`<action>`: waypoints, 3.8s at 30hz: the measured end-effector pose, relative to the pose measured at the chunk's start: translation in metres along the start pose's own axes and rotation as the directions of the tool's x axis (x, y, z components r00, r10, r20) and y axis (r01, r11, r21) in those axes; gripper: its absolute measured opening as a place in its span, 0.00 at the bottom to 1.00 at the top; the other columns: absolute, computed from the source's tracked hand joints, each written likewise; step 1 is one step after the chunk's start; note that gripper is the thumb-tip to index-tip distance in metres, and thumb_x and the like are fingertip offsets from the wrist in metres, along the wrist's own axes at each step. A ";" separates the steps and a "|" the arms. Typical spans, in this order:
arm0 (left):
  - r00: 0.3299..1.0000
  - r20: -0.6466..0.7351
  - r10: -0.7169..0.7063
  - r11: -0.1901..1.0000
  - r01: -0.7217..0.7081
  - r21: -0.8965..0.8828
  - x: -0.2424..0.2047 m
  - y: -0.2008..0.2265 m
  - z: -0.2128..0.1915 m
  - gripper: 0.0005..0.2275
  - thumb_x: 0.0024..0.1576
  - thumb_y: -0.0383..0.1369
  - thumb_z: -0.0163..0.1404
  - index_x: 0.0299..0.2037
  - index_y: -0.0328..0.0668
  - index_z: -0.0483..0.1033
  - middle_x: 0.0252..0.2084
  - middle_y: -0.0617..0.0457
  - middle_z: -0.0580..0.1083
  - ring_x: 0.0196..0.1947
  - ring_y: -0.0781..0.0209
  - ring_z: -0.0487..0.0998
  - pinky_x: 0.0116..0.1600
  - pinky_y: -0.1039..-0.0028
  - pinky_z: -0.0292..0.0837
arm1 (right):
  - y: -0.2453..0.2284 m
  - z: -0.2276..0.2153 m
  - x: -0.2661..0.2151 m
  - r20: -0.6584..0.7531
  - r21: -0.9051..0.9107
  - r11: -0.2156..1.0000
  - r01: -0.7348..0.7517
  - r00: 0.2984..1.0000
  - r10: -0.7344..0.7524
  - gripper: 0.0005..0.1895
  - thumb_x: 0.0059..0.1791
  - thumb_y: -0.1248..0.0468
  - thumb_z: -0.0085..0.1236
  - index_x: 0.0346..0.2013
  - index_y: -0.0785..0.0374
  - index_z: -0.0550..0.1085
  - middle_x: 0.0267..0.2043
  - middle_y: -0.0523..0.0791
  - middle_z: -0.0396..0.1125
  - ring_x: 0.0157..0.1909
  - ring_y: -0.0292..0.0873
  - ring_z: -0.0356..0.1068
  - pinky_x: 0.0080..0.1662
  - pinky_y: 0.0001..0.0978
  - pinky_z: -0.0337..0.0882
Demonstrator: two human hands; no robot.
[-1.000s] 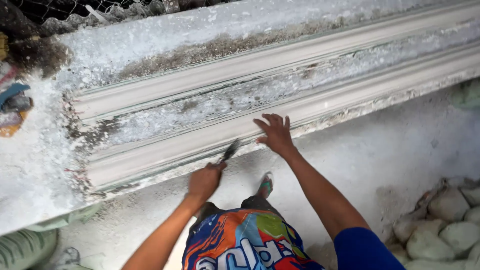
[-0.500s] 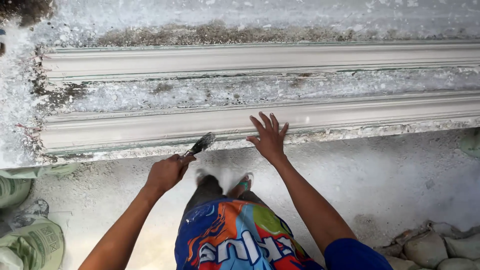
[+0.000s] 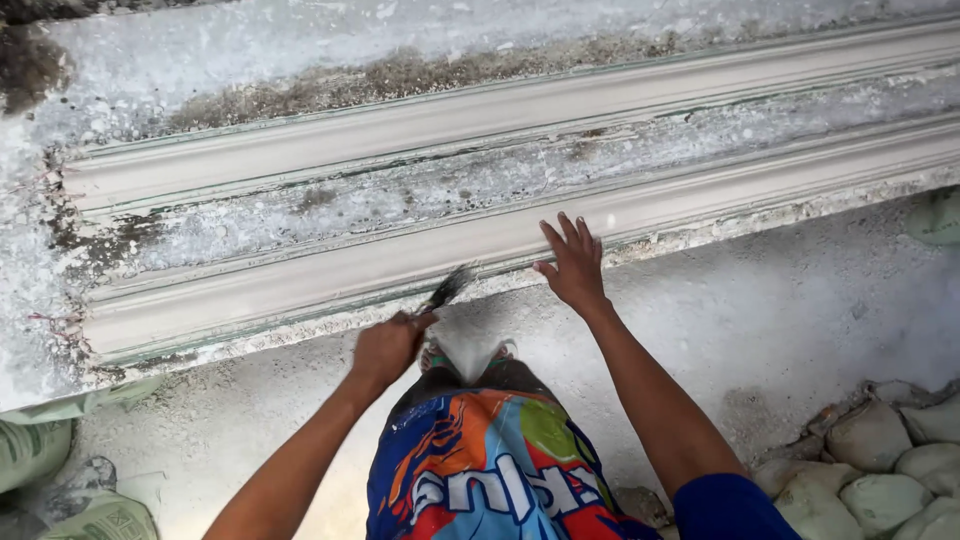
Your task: Use a scraper tool to refine and shape the edges of decorative plaster moulding pieces on a workbench.
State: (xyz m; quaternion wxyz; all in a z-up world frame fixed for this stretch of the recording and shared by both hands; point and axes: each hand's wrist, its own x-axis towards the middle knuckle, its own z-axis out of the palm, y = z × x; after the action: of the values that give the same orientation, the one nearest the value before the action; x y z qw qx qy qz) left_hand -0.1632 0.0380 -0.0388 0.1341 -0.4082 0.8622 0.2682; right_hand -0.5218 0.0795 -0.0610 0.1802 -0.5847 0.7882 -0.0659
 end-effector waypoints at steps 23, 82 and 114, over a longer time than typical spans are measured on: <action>0.995 -0.061 0.083 0.994 -0.087 -0.063 0.043 0.062 0.007 0.18 0.64 0.32 0.40 0.62 0.68 0.73 0.42 0.42 0.75 0.37 0.37 0.83 0.38 0.50 0.81 | -0.005 -0.001 0.010 -0.030 -0.048 0.995 -0.090 0.996 0.088 0.39 0.46 0.49 0.65 0.71 0.35 0.61 0.76 0.41 0.51 0.78 0.55 0.45 0.70 0.65 0.51; 0.994 -0.041 -0.105 0.994 0.104 -0.037 0.067 0.153 0.000 0.16 0.65 0.37 0.39 0.59 0.68 0.74 0.44 0.45 0.77 0.40 0.36 0.83 0.43 0.50 0.82 | 0.169 -0.051 0.046 0.054 -0.078 0.974 0.214 0.976 -0.210 0.40 0.49 0.40 0.58 0.74 0.38 0.58 0.79 0.41 0.47 0.80 0.53 0.41 0.74 0.62 0.44; 0.980 -0.175 0.097 0.987 -0.118 -0.113 0.171 0.275 0.039 0.18 0.65 0.31 0.38 0.59 0.65 0.76 0.36 0.41 0.75 0.36 0.38 0.83 0.36 0.51 0.81 | 0.198 -0.073 0.031 0.038 -0.134 0.991 0.014 0.999 -0.008 0.37 0.51 0.43 0.57 0.74 0.34 0.57 0.78 0.38 0.48 0.80 0.50 0.41 0.71 0.70 0.46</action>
State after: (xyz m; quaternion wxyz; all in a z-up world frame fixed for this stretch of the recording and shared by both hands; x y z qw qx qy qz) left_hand -0.4841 0.0958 -0.0510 0.0204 -0.3899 0.8731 0.2919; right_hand -0.7339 0.1033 -0.0620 0.1547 -0.6010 0.7841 -0.0026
